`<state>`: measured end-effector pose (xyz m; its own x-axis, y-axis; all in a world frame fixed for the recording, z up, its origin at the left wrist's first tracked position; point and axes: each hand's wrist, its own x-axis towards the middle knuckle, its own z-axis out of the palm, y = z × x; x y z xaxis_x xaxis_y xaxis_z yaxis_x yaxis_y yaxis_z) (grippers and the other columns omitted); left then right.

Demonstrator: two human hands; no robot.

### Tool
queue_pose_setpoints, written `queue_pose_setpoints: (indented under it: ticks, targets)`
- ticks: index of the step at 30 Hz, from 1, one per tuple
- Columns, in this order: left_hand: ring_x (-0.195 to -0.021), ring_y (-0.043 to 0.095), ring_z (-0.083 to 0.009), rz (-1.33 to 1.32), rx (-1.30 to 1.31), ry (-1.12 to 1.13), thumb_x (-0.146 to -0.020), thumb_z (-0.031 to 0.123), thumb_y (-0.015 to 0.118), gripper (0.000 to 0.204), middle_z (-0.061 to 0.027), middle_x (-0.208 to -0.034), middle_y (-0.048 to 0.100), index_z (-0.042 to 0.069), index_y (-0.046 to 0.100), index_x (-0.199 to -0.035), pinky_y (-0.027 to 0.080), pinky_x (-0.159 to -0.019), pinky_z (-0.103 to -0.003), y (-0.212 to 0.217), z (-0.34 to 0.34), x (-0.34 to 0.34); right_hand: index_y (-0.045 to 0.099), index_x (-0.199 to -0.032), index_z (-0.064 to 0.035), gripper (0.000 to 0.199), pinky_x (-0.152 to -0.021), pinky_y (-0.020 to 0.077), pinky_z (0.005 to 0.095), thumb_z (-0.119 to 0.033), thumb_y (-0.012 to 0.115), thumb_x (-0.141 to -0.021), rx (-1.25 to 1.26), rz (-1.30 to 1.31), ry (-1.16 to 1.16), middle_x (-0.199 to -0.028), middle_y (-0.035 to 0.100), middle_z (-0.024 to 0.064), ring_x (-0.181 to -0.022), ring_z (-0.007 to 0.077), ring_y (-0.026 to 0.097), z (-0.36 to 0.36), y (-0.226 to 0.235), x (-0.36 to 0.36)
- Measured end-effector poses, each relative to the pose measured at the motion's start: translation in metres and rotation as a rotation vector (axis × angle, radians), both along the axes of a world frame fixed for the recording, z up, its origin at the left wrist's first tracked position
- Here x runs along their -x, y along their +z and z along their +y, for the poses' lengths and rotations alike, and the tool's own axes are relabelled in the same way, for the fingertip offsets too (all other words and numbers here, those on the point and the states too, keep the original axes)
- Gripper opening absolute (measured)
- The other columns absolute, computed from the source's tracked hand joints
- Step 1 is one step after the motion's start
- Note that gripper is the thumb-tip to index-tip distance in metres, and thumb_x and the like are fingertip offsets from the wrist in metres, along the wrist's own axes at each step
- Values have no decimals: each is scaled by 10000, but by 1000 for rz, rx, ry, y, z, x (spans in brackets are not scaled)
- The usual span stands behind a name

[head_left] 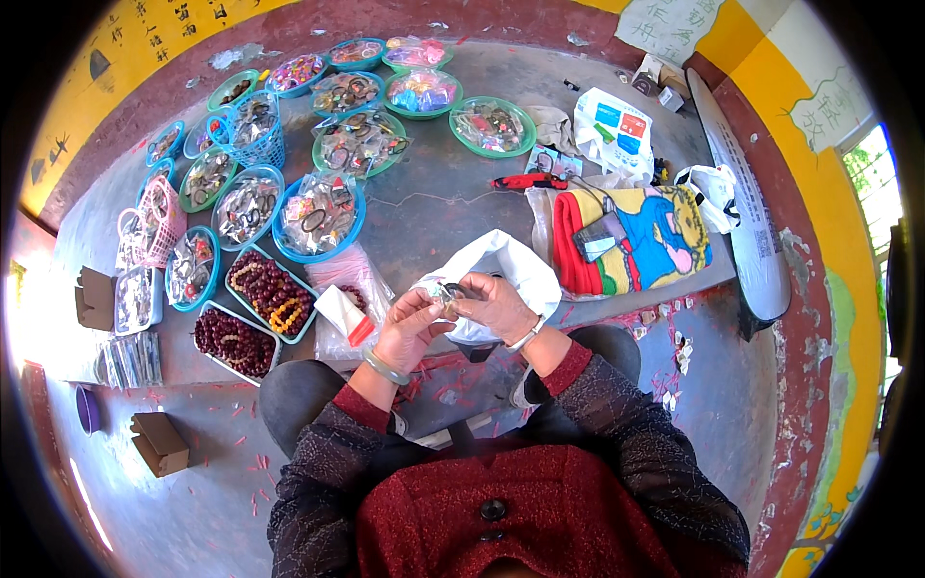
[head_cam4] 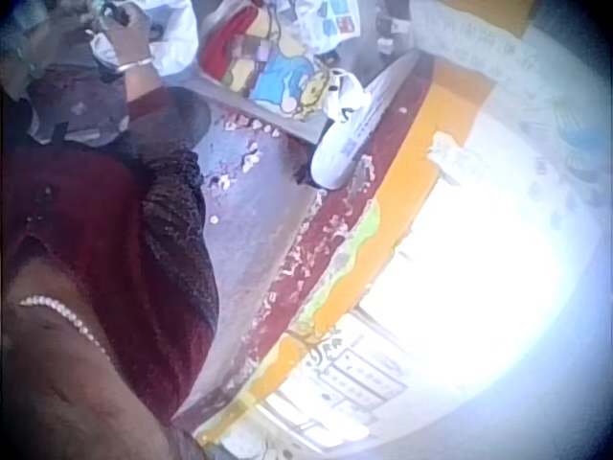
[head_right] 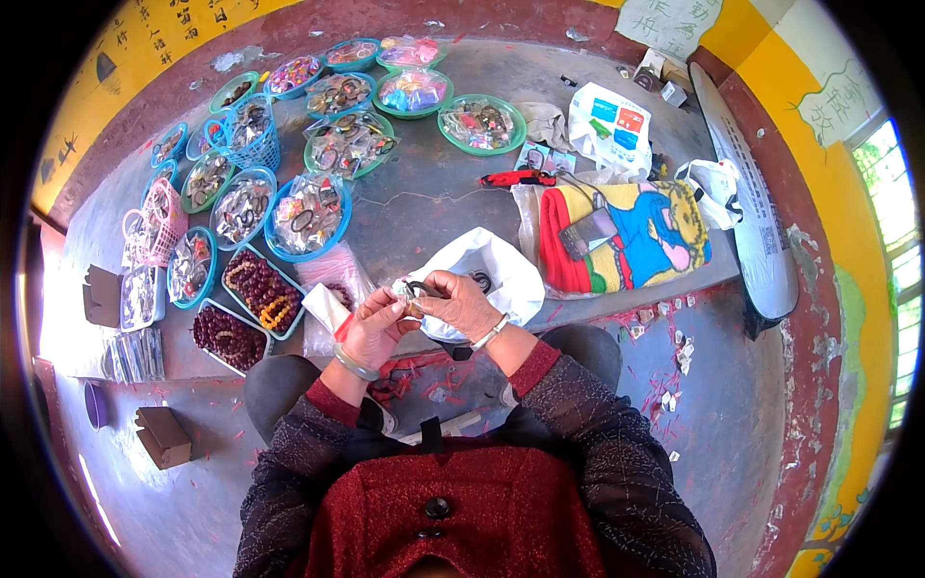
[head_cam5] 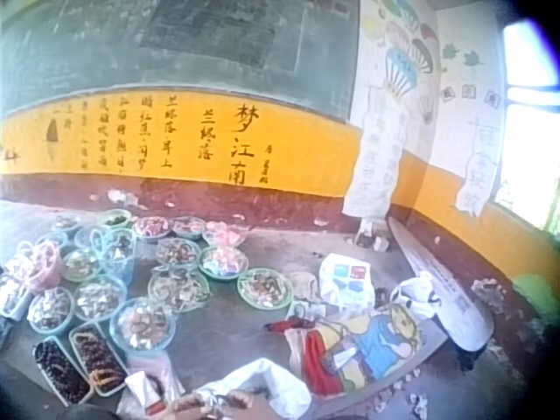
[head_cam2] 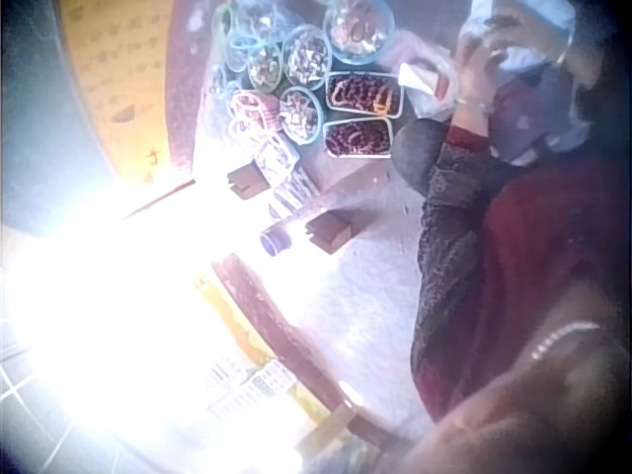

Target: The person sits on the floor and sorts through small items, including beads and hair accessories, from a white bag. They handle the items by hand, picking them up and placing them into a cardboard box.

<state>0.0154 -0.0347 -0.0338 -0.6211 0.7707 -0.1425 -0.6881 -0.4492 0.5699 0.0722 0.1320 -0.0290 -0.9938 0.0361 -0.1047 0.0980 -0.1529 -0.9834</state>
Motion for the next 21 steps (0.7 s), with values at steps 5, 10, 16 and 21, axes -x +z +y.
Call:
queue_pose_setpoints:
  ticks: [5,10,16,21]
  targets:
    - [-799,610,-181,27,28,7,-825,40,517,99,-89,-877,617,62,573,-904,515,-715,-303,1,0,2,554,-993,-3,315,-614,415,182,-179,666,-756,62,-44,39,-805,552,-27,-723,31,494,-1,7,-1]
    - [-806,600,-174,2,26,59,-816,24,515,119,-87,-905,613,50,582,-911,511,-717,-290,1,1,4,546,-1013,0,341,-583,419,176,-157,682,-743,97,-96,60,-793,553,-17,-695,39,497,-3,20,-2]
    - [-820,592,-164,-9,63,58,-806,31,512,143,-82,-913,605,23,571,-936,495,-759,-286,-2,0,2,568,-952,18,235,-622,437,195,-99,641,-760,-92,-126,-71,-791,585,18,-698,55,528,-5,5,-1]
    - [-821,593,-172,-54,37,5,-800,58,529,160,-85,-886,610,10,571,-947,491,-774,-304,6,-1,2,578,-910,32,211,-672,455,229,-113,627,-765,-189,-10,-86,-784,607,40,-749,81,559,-4,9,-1]
